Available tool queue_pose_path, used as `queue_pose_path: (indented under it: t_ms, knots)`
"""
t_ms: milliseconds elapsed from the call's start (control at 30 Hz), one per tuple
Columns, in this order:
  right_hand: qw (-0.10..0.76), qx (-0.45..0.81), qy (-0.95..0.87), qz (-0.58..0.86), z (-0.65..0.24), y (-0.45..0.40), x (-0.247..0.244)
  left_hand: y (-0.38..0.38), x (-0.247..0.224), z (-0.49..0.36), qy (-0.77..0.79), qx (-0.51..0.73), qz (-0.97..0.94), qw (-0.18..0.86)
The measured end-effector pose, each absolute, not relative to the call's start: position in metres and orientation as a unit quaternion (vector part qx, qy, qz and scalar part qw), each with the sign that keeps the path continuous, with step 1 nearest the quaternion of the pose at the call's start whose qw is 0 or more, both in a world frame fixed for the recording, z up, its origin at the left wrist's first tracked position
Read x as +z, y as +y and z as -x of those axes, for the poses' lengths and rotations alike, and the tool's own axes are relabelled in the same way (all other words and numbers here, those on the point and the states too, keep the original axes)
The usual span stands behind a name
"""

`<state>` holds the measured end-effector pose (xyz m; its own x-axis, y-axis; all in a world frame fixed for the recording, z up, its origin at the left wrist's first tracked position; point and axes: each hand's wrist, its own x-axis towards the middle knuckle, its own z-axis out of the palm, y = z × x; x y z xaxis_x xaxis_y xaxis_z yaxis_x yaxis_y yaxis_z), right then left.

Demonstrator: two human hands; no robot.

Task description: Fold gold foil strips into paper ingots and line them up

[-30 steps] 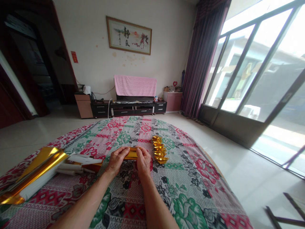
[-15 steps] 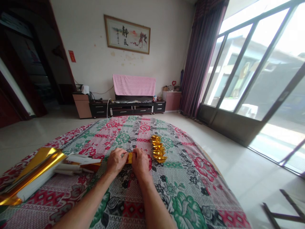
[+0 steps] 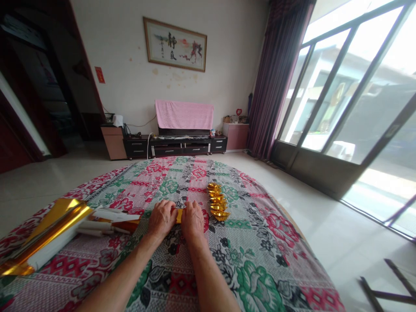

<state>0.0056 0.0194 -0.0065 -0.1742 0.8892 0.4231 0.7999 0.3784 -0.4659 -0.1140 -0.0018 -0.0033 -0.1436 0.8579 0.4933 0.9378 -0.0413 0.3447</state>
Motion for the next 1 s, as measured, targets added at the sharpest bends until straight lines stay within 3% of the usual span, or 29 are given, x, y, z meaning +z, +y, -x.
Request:
queue_pose_path:
  t_ms: [367,1000]
  knots:
    - [0.326,0.053,-0.772,0.542,-0.007,0.019,-0.005,-0.003,0.0,0.114,-0.683,-0.275,0.672,0.083]
    - [0.296,0.055,-0.807,0.509,-0.022,-0.001,0.002,-0.017,0.005,0.135,-0.628,-0.216,0.748,-0.009]
